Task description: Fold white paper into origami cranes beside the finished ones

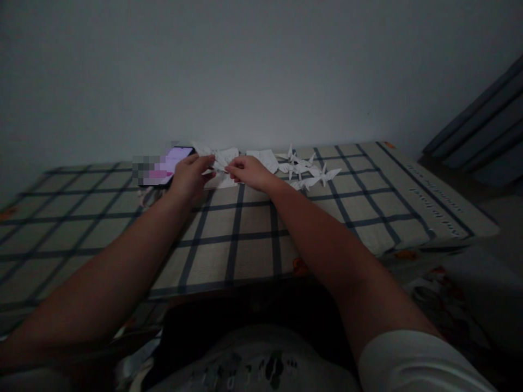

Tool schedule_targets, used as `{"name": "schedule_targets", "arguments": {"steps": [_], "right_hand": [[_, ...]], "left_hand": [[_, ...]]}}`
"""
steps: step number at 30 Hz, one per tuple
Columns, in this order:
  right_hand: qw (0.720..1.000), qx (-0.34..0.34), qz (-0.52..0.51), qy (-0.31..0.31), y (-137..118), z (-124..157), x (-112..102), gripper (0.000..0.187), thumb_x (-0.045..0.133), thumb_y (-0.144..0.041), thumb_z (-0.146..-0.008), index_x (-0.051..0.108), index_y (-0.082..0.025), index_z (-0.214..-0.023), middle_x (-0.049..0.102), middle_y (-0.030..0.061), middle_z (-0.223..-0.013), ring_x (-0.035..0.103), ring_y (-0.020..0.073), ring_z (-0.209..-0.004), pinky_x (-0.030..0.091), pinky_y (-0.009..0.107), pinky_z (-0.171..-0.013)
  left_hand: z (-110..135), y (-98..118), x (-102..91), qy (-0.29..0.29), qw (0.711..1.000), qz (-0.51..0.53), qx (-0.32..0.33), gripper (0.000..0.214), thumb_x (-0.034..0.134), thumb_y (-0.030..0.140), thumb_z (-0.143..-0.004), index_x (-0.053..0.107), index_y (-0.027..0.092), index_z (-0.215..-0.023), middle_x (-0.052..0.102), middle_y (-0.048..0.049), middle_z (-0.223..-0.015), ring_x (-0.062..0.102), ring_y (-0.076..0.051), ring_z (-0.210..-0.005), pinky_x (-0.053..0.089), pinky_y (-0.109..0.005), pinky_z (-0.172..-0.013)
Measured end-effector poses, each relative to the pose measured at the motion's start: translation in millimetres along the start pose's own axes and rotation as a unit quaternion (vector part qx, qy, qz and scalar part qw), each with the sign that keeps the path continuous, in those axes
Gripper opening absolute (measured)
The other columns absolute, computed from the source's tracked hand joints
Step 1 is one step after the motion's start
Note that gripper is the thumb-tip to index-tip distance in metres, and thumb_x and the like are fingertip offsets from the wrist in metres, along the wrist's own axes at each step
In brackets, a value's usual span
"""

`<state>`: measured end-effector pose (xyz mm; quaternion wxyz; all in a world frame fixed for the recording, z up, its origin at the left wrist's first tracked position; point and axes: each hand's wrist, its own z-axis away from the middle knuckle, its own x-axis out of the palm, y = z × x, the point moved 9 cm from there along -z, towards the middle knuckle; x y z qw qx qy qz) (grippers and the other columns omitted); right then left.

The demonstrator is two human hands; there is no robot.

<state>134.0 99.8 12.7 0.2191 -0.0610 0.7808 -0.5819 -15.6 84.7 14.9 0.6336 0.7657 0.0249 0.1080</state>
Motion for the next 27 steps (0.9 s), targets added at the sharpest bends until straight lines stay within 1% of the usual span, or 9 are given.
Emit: {"name": "schedule_targets", "arguments": {"steps": [5, 8, 10, 12, 15, 17, 18, 21, 27], "right_hand": [[1.000, -0.010, 0.003, 0.028, -4, 1, -8, 0.025, 0.056, -0.021, -0.095, 0.056, -0.017, -0.071, 0.058, -0.0024, -0.066, 0.053, 0.0072, -0.058, 0.043, 0.019, -0.058], [0.999, -0.009, 0.014, 0.040, -3, 1, -11, 0.026, 0.054, -0.022, -0.096, 0.053, -0.018, -0.071, 0.055, -0.0027, -0.064, 0.050, 0.0076, -0.057, 0.042, 0.019, -0.056], [0.999, -0.009, 0.004, 0.048, -1, 0, -12, 0.016, 0.055, -0.022, -0.095, 0.053, -0.019, -0.080, 0.056, -0.0032, -0.069, 0.051, 0.0075, -0.057, 0.043, 0.019, -0.056], [0.998, -0.025, -0.001, 0.059, -1, -1, -14, 0.006, 0.059, -0.023, -0.092, 0.055, -0.021, -0.095, 0.059, -0.0026, -0.082, 0.054, 0.0080, -0.063, 0.045, 0.020, -0.059], [0.994, -0.093, 0.037, 0.054, -12, 2, -12, 0.030, 0.070, -0.023, -0.083, 0.056, -0.024, -0.110, 0.062, 0.0018, -0.107, 0.061, 0.0123, -0.089, 0.050, 0.023, -0.074], [0.986, -0.143, 0.079, 0.030, -23, 6, -6, 0.027, 0.072, -0.024, -0.081, 0.059, -0.023, -0.106, 0.062, 0.0043, -0.115, 0.059, 0.0160, -0.107, 0.049, 0.026, -0.086], [0.982, -0.158, 0.099, 0.019, -27, 8, -3, 0.022, 0.071, -0.025, -0.082, 0.061, -0.022, -0.102, 0.063, 0.0053, -0.115, 0.057, 0.0171, -0.111, 0.048, 0.028, -0.089], [0.975, -0.170, 0.144, 0.018, -33, 11, -2, 0.013, 0.070, -0.026, -0.084, 0.065, -0.020, -0.094, 0.065, 0.0068, -0.108, 0.058, 0.0180, -0.107, 0.046, 0.030, -0.092], [0.972, -0.169, 0.159, 0.033, -34, 12, -6, 0.006, 0.068, -0.023, -0.085, 0.068, -0.019, -0.089, 0.066, 0.0059, -0.102, 0.060, 0.0173, -0.100, 0.045, 0.030, -0.092]], "left_hand": [[0, -4, -1.2, 0.002, 0.999, 0.015, -0.031, 0.027, 0.078, 0.029, -0.062, 0.055, 0.019, -0.071, 0.060, 0.0013, -0.076, 0.057, -0.012, -0.075, 0.049, -0.023, -0.068], [0, -4, 0.4, -0.008, 0.999, 0.022, -0.040, 0.028, 0.080, 0.030, -0.062, 0.057, 0.018, -0.074, 0.062, 0.0012, -0.078, 0.057, -0.010, -0.073, 0.048, -0.021, -0.067], [-1, -6, 0.6, -0.013, 0.998, 0.024, -0.048, 0.029, 0.081, 0.030, -0.063, 0.059, 0.018, -0.077, 0.064, 0.0008, -0.081, 0.057, -0.009, -0.072, 0.047, -0.020, -0.066], [-3, -10, -0.2, -0.013, 0.997, 0.033, -0.062, 0.030, 0.082, 0.029, -0.062, 0.058, 0.018, -0.075, 0.063, 0.0012, -0.079, 0.056, -0.008, -0.068, 0.046, -0.020, -0.064], [-5, -19, 2.2, -0.026, 0.994, 0.054, -0.088, 0.033, 0.085, 0.028, -0.060, 0.056, 0.017, -0.071, 0.059, 0.0026, -0.071, 0.054, -0.007, -0.062, 0.044, -0.020, -0.060], [-5, -23, 5.9, -0.037, 0.993, 0.060, -0.097, 0.032, 0.085, 0.026, -0.060, 0.056, 0.017, -0.069, 0.058, 0.0027, -0.066, 0.053, -0.008, -0.060, 0.043, -0.021, -0.057], [-5, -24, 8.2, -0.044, 0.992, 0.060, -0.101, 0.030, 0.085, 0.025, -0.060, 0.057, 0.017, -0.069, 0.058, 0.0024, -0.065, 0.053, -0.008, -0.059, 0.042, -0.021, -0.055], [-1, -26, 14.6, -0.059, 0.990, 0.063, -0.111, 0.022, 0.081, 0.019, -0.063, 0.060, 0.016, -0.069, 0.058, 0.0018, -0.062, 0.051, -0.008, -0.056, 0.041, -0.020, -0.052], [3, -24, 17.8, -0.066, 0.988, 0.058, -0.127, 0.014, 0.076, 0.017, -0.069, 0.062, 0.015, -0.069, 0.062, -0.0006, -0.065, 0.053, -0.007, -0.056, 0.043, -0.019, -0.052]]}}
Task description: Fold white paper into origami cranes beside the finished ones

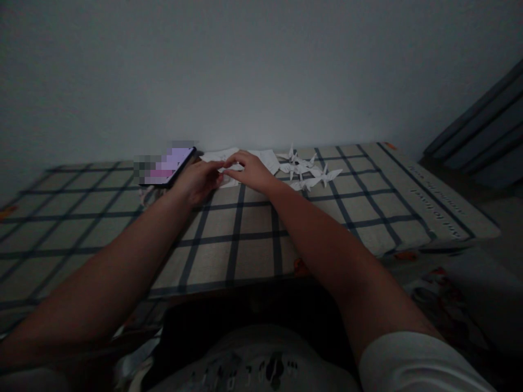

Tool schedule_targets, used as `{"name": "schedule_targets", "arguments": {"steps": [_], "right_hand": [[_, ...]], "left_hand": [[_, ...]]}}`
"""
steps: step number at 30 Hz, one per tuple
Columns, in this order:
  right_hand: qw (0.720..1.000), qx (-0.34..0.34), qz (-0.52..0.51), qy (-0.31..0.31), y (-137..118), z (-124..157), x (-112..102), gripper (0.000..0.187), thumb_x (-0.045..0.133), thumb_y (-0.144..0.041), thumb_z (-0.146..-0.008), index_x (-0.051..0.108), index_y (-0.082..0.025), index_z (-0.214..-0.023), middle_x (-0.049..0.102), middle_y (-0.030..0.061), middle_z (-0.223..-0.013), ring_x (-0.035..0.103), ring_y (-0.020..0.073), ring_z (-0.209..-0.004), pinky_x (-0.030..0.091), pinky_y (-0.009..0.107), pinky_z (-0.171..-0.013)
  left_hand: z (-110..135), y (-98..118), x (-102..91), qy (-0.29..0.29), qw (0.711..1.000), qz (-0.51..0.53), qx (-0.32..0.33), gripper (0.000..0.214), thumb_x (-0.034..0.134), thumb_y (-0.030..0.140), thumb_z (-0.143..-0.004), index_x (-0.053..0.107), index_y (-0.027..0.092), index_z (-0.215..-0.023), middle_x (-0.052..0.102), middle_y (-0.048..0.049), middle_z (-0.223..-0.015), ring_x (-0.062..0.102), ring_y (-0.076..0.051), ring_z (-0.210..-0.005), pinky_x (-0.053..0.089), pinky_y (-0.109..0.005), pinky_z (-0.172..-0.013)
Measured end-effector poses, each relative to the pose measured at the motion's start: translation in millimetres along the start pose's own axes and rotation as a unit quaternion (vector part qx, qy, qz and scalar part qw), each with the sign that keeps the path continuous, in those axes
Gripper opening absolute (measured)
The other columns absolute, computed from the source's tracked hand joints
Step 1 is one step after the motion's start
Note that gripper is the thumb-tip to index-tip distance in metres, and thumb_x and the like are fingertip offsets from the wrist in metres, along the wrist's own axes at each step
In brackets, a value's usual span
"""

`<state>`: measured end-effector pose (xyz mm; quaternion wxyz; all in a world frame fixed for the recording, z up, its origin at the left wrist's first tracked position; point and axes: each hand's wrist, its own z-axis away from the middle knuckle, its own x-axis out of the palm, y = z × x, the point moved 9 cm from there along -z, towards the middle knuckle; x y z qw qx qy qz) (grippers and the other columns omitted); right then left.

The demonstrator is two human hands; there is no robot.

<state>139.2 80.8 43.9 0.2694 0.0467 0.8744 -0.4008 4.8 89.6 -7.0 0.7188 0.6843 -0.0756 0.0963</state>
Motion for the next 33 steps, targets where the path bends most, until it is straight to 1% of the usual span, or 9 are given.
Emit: {"name": "schedule_targets", "arguments": {"steps": [4, 9, 14, 17, 20, 25, 30, 33], "right_hand": [[1.000, 0.004, 0.002, 0.005, 1, 0, -2, 0.005, 0.067, -0.021, -0.085, 0.069, -0.019, -0.089, 0.066, 0.0062, -0.102, 0.061, 0.0172, -0.100, 0.045, 0.030, -0.091], [1.000, -0.009, 0.004, 0.014, 4, -1, -2, 0.013, 0.073, -0.024, -0.082, 0.069, -0.018, -0.093, 0.067, 0.0062, -0.103, 0.061, 0.0178, -0.102, 0.047, 0.030, -0.090], [0.999, -0.037, 0.024, 0.022, 5, -1, -3, 0.011, 0.072, -0.024, -0.084, 0.071, -0.017, -0.093, 0.066, 0.0063, -0.100, 0.061, 0.0182, -0.099, 0.047, 0.032, -0.089], [0.998, -0.056, 0.034, 0.024, 5, -1, -3, 0.011, 0.071, -0.029, -0.087, 0.072, -0.018, -0.090, 0.066, 0.0057, -0.096, 0.061, 0.0182, -0.096, 0.047, 0.033, -0.089], [0.996, -0.064, 0.045, 0.030, 4, -3, -4, 0.013, 0.070, -0.031, -0.089, 0.073, -0.018, -0.089, 0.066, 0.0055, -0.093, 0.061, 0.0183, -0.094, 0.046, 0.033, -0.090], [0.997, -0.041, 0.046, 0.043, 4, -4, -5, 0.012, 0.067, -0.028, -0.090, 0.071, -0.017, -0.086, 0.069, 0.0057, -0.093, 0.061, 0.0178, -0.092, 0.045, 0.032, -0.089], [0.998, -0.001, 0.023, 0.050, 7, -5, -7, 0.014, 0.065, -0.028, -0.090, 0.070, -0.017, -0.085, 0.070, 0.0054, -0.092, 0.062, 0.0171, -0.090, 0.045, 0.032, -0.087], [0.998, 0.016, 0.012, 0.062, 11, -5, -11, 0.013, 0.065, -0.028, -0.089, 0.071, -0.017, -0.084, 0.071, 0.0047, -0.091, 0.062, 0.0169, -0.089, 0.045, 0.032, -0.088]], "left_hand": [[-1, 0, -0.2, -0.004, 1.000, 0.010, 0.004, 0.014, 0.077, 0.018, -0.070, 0.063, 0.014, -0.069, 0.063, -0.0009, -0.068, 0.056, -0.007, -0.058, 0.047, -0.018, -0.057], [-2, -1, 1.6, -0.013, 1.000, 0.014, 0.003, 0.013, 0.079, 0.017, -0.068, 0.067, 0.014, -0.069, 0.064, -0.0010, -0.067, 0.056, -0.007, -0.059, 0.047, -0.014, -0.055], [1, 0, 3.9, -0.018, 1.000, 0.021, -0.006, 0.014, 0.079, 0.016, -0.067, 0.066, 0.014, -0.066, 0.064, -0.0009, -0.065, 0.057, -0.006, -0.059, 0.047, -0.014, -0.054], [3, 2, 6.3, -0.032, 0.999, 0.031, 0.000, 0.015, 0.081, 0.015, -0.066, 0.066, 0.013, -0.067, 0.067, -0.0019, -0.068, 0.058, -0.007, -0.059, 0.048, -0.014, -0.055], [5, 3, 7.7, -0.042, 0.999, 0.030, 0.004, 0.018, 0.083, 0.017, -0.066, 0.065, 0.013, -0.068, 0.067, -0.0020, -0.067, 0.057, -0.006, -0.057, 0.048, -0.015, -0.054], [5, 4, 6.4, -0.033, 0.999, 0.012, 0.015, 0.020, 0.084, 0.021, -0.067, 0.066, 0.012, -0.070, 0.065, -0.0017, -0.067, 0.056, -0.006, -0.056, 0.047, -0.016, -0.056], [4, 7, 3.0, -0.018, 0.999, 0.021, 0.030, 0.021, 0.084, 0.021, -0.064, 0.066, 0.013, -0.072, 0.066, -0.0011, -0.073, 0.059, -0.007, -0.064, 0.051, -0.019, -0.065], [4, 9, 4.0, -0.026, 0.998, 0.021, 0.046, 0.021, 0.082, 0.023, -0.063, 0.065, 0.015, -0.073, 0.067, -0.0005, -0.077, 0.062, -0.010, -0.072, 0.054, -0.023, -0.073]]}}
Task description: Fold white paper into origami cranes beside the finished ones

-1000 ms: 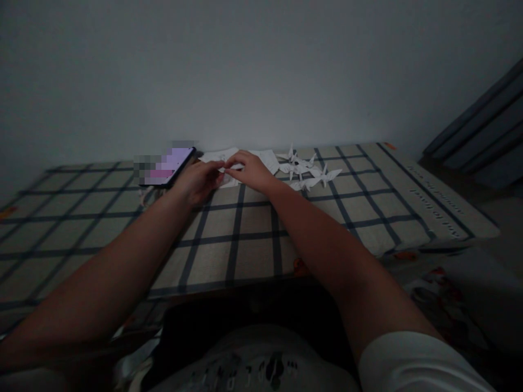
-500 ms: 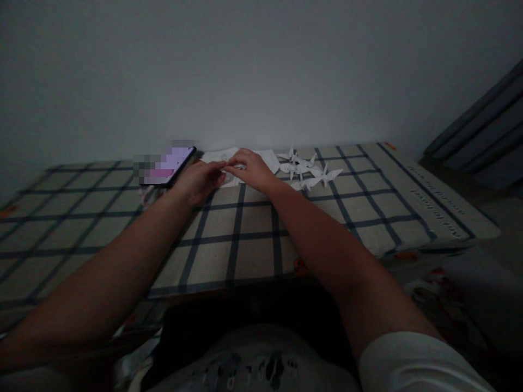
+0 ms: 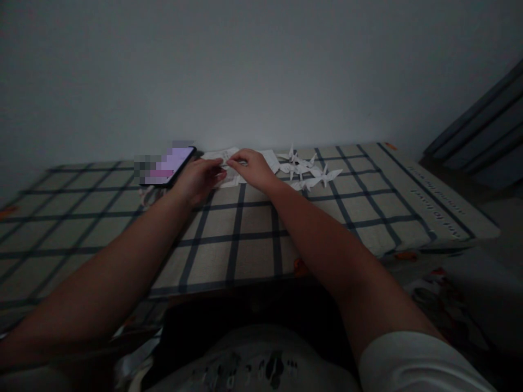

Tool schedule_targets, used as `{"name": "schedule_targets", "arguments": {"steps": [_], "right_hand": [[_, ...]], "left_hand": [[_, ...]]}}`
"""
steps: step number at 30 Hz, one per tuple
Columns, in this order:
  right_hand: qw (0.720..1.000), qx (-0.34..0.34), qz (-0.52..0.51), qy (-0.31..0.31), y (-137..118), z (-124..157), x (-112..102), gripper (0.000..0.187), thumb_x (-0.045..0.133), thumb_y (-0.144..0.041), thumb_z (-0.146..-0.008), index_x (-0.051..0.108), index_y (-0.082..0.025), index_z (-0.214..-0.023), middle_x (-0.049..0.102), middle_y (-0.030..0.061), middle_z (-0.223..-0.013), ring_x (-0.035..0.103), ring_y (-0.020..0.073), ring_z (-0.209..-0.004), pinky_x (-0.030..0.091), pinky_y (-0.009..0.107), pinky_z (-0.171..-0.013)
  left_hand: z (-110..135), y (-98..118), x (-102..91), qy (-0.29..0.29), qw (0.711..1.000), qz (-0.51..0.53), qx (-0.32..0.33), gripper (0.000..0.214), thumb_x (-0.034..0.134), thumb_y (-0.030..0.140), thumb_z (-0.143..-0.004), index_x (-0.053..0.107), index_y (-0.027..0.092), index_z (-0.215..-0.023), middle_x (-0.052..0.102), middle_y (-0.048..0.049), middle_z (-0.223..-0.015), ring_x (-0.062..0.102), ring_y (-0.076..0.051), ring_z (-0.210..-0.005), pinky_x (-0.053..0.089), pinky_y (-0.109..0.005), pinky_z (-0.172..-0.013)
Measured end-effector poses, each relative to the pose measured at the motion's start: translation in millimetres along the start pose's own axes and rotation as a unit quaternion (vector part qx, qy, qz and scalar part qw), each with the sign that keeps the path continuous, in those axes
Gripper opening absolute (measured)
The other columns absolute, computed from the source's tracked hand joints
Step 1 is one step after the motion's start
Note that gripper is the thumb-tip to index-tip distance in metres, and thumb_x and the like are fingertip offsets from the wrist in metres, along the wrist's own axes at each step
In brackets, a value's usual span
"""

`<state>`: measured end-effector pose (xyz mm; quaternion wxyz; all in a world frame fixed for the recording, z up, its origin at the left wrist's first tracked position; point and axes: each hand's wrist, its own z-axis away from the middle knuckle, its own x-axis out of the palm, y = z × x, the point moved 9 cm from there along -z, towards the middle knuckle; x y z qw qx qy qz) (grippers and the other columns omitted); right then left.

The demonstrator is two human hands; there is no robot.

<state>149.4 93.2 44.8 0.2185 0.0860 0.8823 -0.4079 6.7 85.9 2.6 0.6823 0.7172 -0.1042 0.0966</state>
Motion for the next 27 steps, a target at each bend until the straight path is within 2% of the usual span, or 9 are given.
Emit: {"name": "schedule_targets", "arguments": {"steps": [3, 6, 11, 15, 21, 27], "right_hand": [[1.000, 0.014, -0.010, 0.019, 5, 0, -4, 0.013, 0.066, -0.028, -0.089, 0.071, -0.016, -0.084, 0.071, 0.0044, -0.090, 0.062, 0.0168, -0.088, 0.046, 0.032, -0.088], [0.999, 0.024, -0.026, 0.024, 7, 0, -4, 0.014, 0.064, -0.027, -0.089, 0.071, -0.016, -0.085, 0.072, 0.0045, -0.090, 0.063, 0.0163, -0.087, 0.047, 0.032, -0.087], [0.999, 0.028, -0.042, 0.016, 7, -1, -1, 0.016, 0.064, -0.030, -0.089, 0.071, -0.016, -0.085, 0.072, 0.0046, -0.089, 0.064, 0.0161, -0.086, 0.048, 0.032, -0.088], [0.998, 0.031, -0.054, 0.012, 8, 0, 0, 0.016, 0.065, -0.030, -0.089, 0.071, -0.016, -0.086, 0.073, 0.0048, -0.089, 0.066, 0.0166, -0.088, 0.050, 0.032, -0.088], [0.998, 0.013, -0.053, 0.043, 7, 1, -5, 0.017, 0.067, -0.032, -0.087, 0.072, -0.016, -0.093, 0.074, 0.0062, -0.098, 0.066, 0.0174, -0.095, 0.050, 0.031, -0.086], [0.999, 0.016, -0.020, 0.040, 4, 2, -8, 0.018, 0.067, -0.034, -0.088, 0.073, -0.017, -0.088, 0.074, 0.0063, -0.094, 0.065, 0.0178, -0.090, 0.049, 0.032, -0.086]], "left_hand": [[2, 4, 5.6, -0.028, 0.998, -0.032, 0.036, 0.024, 0.084, 0.024, -0.060, 0.067, 0.015, -0.074, 0.069, -0.0010, -0.082, 0.064, -0.012, -0.080, 0.054, -0.027, -0.080], [2, 7, 6.6, -0.033, 0.994, -0.073, 0.073, 0.028, 0.087, 0.029, -0.060, 0.070, 0.015, -0.077, 0.070, -0.0018, -0.083, 0.064, -0.013, -0.080, 0.054, -0.028, -0.082], [-3, 9, 1.1, -0.027, 0.988, -0.094, 0.118, 0.031, 0.087, 0.033, -0.063, 0.062, 0.015, -0.063, 0.060, 0.0018, -0.066, 0.058, -0.011, -0.069, 0.054, -0.028, -0.078], [-6, 8, -0.8, -0.026, 0.987, -0.099, 0.125, 0.028, 0.085, 0.033, -0.065, 0.063, 0.015, -0.065, 0.060, 0.0013, -0.067, 0.059, -0.010, -0.069, 0.054, -0.026, -0.076], [-6, 10, -4.1, 0.002, 0.991, -0.071, 0.117, 0.030, 0.084, 0.030, -0.063, 0.058, 0.015, -0.062, 0.056, 0.0020, -0.067, 0.058, -0.010, -0.070, 0.054, -0.028, -0.081], [-4, 8, 0.7, -0.021, 0.992, -0.071, 0.099, 0.025, 0.084, 0.029, -0.062, 0.066, 0.015, -0.073, 0.065, -0.0004, -0.078, 0.061, -0.012, -0.077, 0.053, -0.027, -0.080]]}}
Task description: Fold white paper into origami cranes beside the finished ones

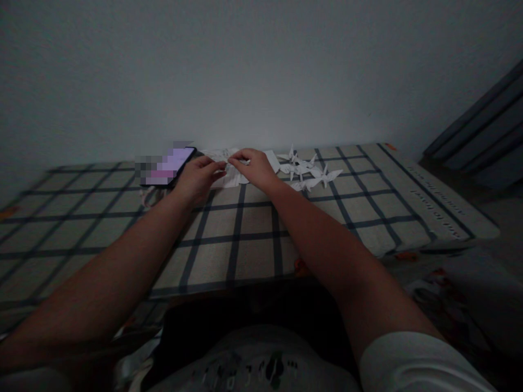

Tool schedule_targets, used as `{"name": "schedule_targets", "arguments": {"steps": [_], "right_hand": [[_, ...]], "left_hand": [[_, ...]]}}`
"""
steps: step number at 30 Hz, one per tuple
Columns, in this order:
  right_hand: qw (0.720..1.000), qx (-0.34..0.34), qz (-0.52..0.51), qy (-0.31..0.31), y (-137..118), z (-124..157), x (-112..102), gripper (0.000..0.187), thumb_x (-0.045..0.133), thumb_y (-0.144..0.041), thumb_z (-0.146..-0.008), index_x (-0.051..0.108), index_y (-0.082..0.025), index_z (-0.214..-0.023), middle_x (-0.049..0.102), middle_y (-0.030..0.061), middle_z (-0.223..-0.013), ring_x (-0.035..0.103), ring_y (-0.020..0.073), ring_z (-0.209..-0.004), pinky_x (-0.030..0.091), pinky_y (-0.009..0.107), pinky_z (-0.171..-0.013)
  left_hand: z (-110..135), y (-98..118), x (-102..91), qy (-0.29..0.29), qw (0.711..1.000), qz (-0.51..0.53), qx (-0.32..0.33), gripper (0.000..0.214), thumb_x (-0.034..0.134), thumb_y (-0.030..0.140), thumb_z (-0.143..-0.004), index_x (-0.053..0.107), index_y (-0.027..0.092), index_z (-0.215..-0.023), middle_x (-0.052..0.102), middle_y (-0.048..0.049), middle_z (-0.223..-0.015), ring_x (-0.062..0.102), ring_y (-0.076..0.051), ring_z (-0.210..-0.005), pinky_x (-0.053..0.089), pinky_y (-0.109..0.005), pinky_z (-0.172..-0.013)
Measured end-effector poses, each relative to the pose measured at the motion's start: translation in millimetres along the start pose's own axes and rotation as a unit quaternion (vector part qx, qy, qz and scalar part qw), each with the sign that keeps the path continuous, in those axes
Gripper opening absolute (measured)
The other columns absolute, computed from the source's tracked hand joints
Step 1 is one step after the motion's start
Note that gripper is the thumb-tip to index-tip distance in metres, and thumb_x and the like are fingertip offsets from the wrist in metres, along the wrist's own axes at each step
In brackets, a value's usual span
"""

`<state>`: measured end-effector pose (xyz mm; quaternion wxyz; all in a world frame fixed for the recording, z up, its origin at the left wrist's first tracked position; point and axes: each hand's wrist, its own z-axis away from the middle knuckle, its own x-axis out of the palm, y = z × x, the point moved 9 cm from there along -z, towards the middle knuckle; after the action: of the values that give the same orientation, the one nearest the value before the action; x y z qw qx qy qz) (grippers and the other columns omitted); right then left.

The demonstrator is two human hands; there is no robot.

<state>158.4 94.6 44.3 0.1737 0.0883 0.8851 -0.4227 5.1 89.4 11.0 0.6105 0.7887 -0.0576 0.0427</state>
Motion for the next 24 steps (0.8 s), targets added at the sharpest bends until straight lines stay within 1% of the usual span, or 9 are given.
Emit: {"name": "schedule_targets", "arguments": {"steps": [3, 6, 10, 15, 17, 20, 22, 24], "right_hand": [[1.000, 0.009, 0.004, -0.009, 0, 1, 1, 0.017, 0.067, -0.034, -0.088, 0.073, -0.018, -0.088, 0.074, 0.0063, -0.095, 0.064, 0.0183, -0.091, 0.048, 0.033, -0.088], [1.000, 0.014, 0.002, -0.013, -1, 1, 2, 0.017, 0.067, -0.034, -0.087, 0.073, -0.018, -0.089, 0.074, 0.0058, -0.095, 0.063, 0.0184, -0.092, 0.047, 0.033, -0.089], [1.000, 0.015, -0.019, 0.000, 1, 0, 1, 0.018, 0.068, -0.035, -0.087, 0.070, -0.018, -0.091, 0.072, 0.0048, -0.095, 0.061, 0.0166, -0.089, 0.046, 0.032, -0.088], [0.999, 0.015, -0.043, 0.009, 6, -1, 3, 0.016, 0.069, -0.034, -0.085, 0.065, -0.018, -0.090, 0.068, 0.0018, -0.088, 0.059, 0.0145, -0.084, 0.046, 0.030, -0.085], [0.997, 0.034, -0.067, 0.005, 10, 0, 5, 0.020, 0.070, -0.032, -0.084, 0.062, -0.020, -0.097, 0.064, -0.0013, -0.083, 0.058, 0.0132, -0.079, 0.047, 0.028, -0.080], [0.988, 0.088, -0.126, -0.029, 19, 1, 15, 0.033, 0.072, -0.030, -0.083, 0.056, -0.025, -0.110, 0.058, -0.0060, -0.074, 0.056, 0.0113, -0.069, 0.046, 0.025, -0.069], [0.977, 0.123, -0.166, -0.047, 23, 2, 20, 0.031, 0.070, -0.034, -0.085, 0.057, -0.025, -0.111, 0.059, -0.0054, -0.074, 0.056, 0.0109, -0.068, 0.046, 0.024, -0.065], [0.968, 0.153, -0.194, -0.052, 28, 3, 22, 0.025, 0.067, -0.036, -0.088, 0.060, -0.022, -0.107, 0.063, -0.0021, -0.081, 0.059, 0.0113, -0.072, 0.047, 0.023, -0.063]], "left_hand": [[2, 2, 0.2, 0.002, 1.000, -0.019, 0.003, 0.028, 0.086, 0.033, -0.062, 0.067, 0.016, -0.075, 0.066, -0.0011, -0.079, 0.062, -0.012, -0.079, 0.053, -0.027, -0.082], [1, 2, -4.7, 0.026, 0.999, -0.037, 0.010, 0.031, 0.086, 0.036, -0.061, 0.064, 0.016, -0.068, 0.064, -0.0002, -0.073, 0.060, -0.012, -0.074, 0.052, -0.027, -0.078], [-1, 1, -8.2, 0.033, 0.998, -0.054, 0.016, 0.030, 0.085, 0.037, -0.063, 0.064, 0.016, -0.066, 0.062, 0.0004, -0.069, 0.059, -0.011, -0.070, 0.051, -0.025, -0.074], [-2, 1, -10.4, 0.035, 0.996, -0.073, 0.027, 0.029, 0.084, 0.039, -0.066, 0.066, 0.016, -0.067, 0.062, 0.0002, -0.068, 0.059, -0.011, -0.068, 0.050, -0.025, -0.072], [-2, 1, -10.9, 0.032, 0.996, -0.078, 0.029, 0.027, 0.082, 0.039, -0.068, 0.067, 0.016, -0.069, 0.063, -0.0001, -0.069, 0.059, -0.012, -0.068, 0.050, -0.025, -0.071], [-1, 5, -12.9, 0.033, 0.993, -0.110, 0.038, 0.023, 0.081, 0.037, -0.069, 0.069, 0.017, -0.069, 0.064, -0.0001, -0.068, 0.058, -0.012, -0.067, 0.048, -0.024, -0.067], [-1, 5, -12.5, 0.025, 0.990, -0.134, 0.032, 0.021, 0.080, 0.035, -0.069, 0.069, 0.017, -0.068, 0.064, -0.0003, -0.068, 0.058, -0.013, -0.066, 0.047, -0.024, -0.065], [0, 3, -9.7, 0.007, 0.989, -0.144, 0.018, 0.021, 0.080, 0.035, -0.068, 0.070, 0.017, -0.069, 0.065, -0.0008, -0.069, 0.057, -0.013, -0.065, 0.047, -0.024, -0.064]]}}
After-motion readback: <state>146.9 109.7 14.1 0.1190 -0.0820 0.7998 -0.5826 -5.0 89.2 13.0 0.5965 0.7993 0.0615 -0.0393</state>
